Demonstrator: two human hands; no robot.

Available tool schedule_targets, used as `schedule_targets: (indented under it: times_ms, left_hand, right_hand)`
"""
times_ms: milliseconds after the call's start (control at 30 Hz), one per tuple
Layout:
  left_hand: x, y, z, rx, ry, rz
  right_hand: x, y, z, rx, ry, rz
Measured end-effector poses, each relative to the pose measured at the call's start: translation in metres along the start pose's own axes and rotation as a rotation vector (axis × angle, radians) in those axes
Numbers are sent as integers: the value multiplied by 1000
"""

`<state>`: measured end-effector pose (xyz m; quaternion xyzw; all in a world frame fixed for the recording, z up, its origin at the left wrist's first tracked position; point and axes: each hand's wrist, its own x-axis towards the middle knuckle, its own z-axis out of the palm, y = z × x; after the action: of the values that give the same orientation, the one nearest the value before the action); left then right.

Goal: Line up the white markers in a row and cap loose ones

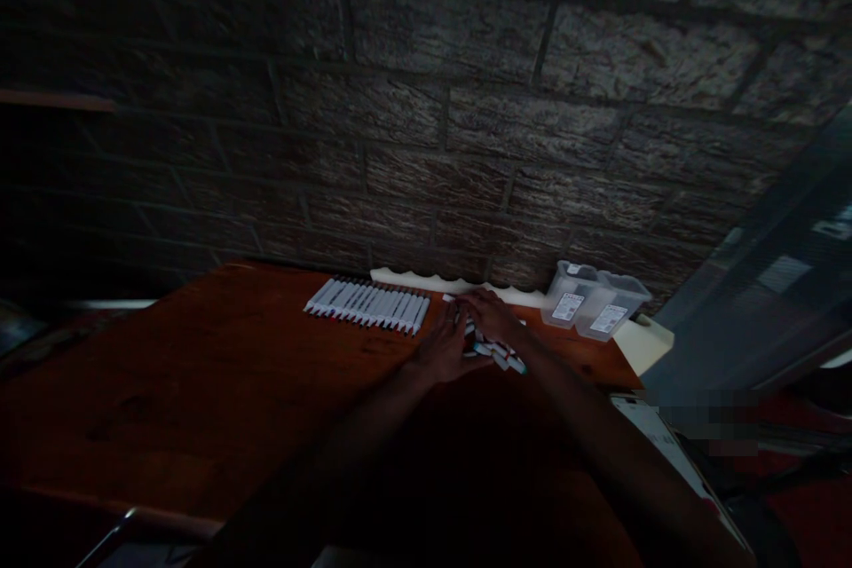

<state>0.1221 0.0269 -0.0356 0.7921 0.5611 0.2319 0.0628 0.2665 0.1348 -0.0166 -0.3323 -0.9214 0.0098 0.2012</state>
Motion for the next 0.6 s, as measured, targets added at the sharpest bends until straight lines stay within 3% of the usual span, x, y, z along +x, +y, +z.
schedule_targets:
  times_ms: [67,167,267,400,467,600]
  left_hand:
    - [0,1,1,7,32,-20]
    - [0,1,2,12,80,-62]
    - [-1,1,1,15,84,-78]
    - [-2,1,-3,6,21,-100]
    - [-1,1,-5,5,2,-112]
    - [3,-1,-4,26,-20,-74]
  right_hand:
    - [15,-1,0,47,13,-16]
    - [38,-8,2,84,-80,-74]
    - [43,-14,0,101,-119,-98]
    - [4,-9,-17,130,-37,-34]
    - [-27,-3,-28,101,66,146]
    - [-74,1,-38,55,150,390]
